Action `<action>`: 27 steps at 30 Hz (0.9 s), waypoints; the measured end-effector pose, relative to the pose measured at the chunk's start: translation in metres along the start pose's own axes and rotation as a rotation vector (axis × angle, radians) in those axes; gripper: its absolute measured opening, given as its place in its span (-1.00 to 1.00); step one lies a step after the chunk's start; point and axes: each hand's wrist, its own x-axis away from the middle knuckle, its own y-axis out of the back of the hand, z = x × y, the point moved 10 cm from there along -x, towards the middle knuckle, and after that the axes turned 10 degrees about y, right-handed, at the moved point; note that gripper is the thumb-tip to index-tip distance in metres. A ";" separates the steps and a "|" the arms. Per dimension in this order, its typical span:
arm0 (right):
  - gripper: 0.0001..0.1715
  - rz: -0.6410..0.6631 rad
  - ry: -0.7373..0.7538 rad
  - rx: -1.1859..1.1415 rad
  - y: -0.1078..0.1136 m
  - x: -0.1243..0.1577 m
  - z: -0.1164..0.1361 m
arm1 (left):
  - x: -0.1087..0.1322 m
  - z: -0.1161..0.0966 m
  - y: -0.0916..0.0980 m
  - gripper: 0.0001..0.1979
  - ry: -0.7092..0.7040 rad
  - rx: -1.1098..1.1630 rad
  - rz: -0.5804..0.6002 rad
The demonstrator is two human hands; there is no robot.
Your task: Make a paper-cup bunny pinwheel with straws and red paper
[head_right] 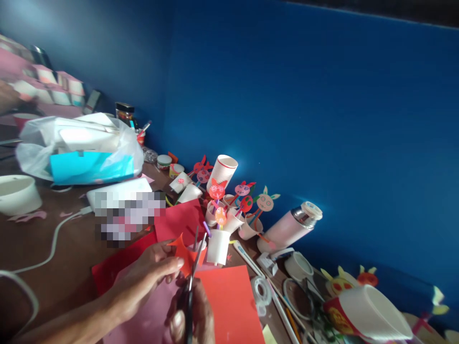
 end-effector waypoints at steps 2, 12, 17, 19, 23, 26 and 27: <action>-0.43 -0.017 0.003 0.025 0.001 0.001 0.002 | -0.001 0.000 0.000 -0.92 -0.010 -0.022 0.006; -0.48 -0.061 0.058 0.136 0.010 0.007 0.007 | 0.008 -0.007 0.002 -0.91 -0.001 -0.032 -0.097; -0.55 -0.100 0.055 0.115 0.009 0.008 0.008 | 0.012 -0.009 0.000 -0.89 0.034 0.004 -0.096; -0.54 -0.098 0.036 0.079 0.005 0.009 0.007 | 0.015 -0.010 -0.001 -0.87 0.054 0.024 -0.104; -0.44 -0.078 -0.019 -0.020 -0.002 0.010 0.000 | 0.019 -0.011 -0.004 -0.87 0.077 0.043 -0.105; -0.43 -0.081 -0.029 -0.019 -0.002 0.010 0.000 | 0.019 -0.009 -0.003 -0.89 0.079 0.039 -0.137; -0.45 -0.080 -0.023 0.000 -0.002 0.010 0.002 | 0.019 -0.008 -0.003 -0.89 0.079 0.035 -0.144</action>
